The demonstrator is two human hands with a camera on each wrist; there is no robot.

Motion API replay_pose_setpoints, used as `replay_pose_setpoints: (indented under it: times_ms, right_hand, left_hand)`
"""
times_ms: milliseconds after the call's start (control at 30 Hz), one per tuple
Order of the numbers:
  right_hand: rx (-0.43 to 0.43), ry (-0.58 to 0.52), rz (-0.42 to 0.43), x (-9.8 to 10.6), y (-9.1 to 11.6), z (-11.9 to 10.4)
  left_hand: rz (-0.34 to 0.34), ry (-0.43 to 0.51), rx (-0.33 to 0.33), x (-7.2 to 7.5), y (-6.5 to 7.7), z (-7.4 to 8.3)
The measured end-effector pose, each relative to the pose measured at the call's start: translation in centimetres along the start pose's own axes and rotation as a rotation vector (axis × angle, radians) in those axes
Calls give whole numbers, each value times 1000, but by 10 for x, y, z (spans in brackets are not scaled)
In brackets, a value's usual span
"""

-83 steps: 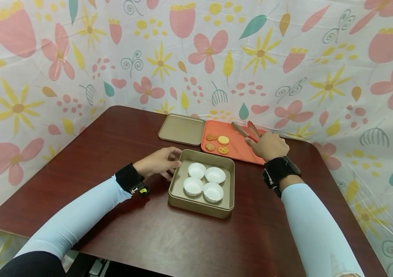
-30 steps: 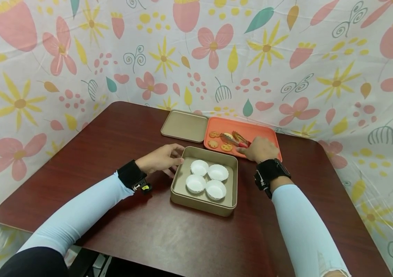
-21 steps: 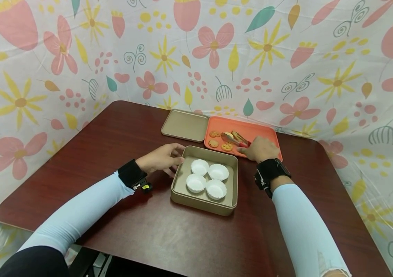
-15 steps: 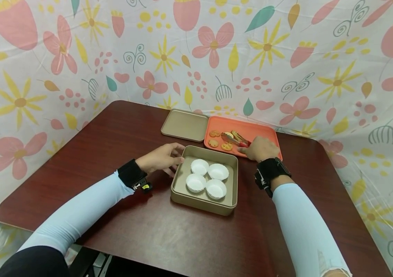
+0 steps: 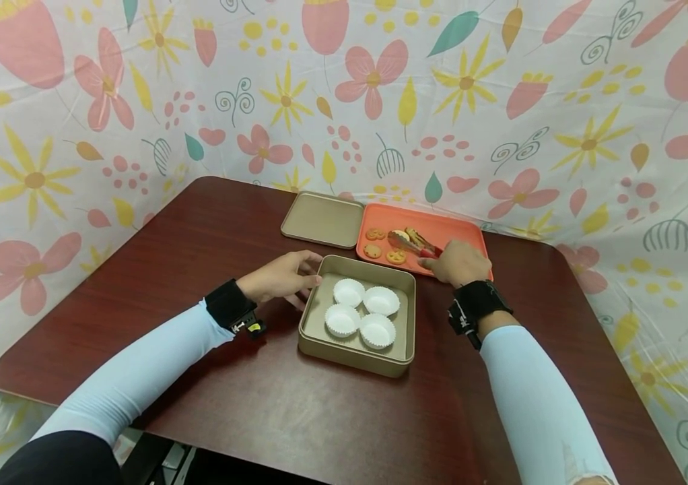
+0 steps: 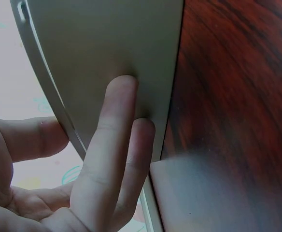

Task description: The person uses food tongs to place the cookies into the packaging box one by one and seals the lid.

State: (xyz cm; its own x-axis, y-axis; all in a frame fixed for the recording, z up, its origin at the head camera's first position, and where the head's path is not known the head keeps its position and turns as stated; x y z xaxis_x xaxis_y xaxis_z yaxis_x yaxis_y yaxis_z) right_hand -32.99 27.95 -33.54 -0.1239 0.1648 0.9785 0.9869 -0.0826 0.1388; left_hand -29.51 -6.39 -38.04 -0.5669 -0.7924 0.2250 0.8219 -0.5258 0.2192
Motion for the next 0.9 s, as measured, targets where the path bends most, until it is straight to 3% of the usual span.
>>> replay_pose_setpoints:
  times_ms: [900]
  right_hand:
    - [107, -64, 105, 45, 47, 19]
  left_hand:
    - [2, -14, -2, 0, -1, 0]
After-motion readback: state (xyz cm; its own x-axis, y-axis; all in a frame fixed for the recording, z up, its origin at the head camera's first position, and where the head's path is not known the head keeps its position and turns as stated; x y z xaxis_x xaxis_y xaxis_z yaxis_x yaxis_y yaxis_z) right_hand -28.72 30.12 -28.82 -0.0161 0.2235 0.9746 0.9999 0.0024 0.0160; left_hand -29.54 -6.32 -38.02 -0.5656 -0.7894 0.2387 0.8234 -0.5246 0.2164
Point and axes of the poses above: each hand's wrist, its own y-axis away from the middle knuckle, its own x-axis out of the back of the hand, z = x × y, the point moved 1 cm from there along -y, towards the middle knuckle, and after that the axes turned 4 degrees about -z, right-handed, at the moved point
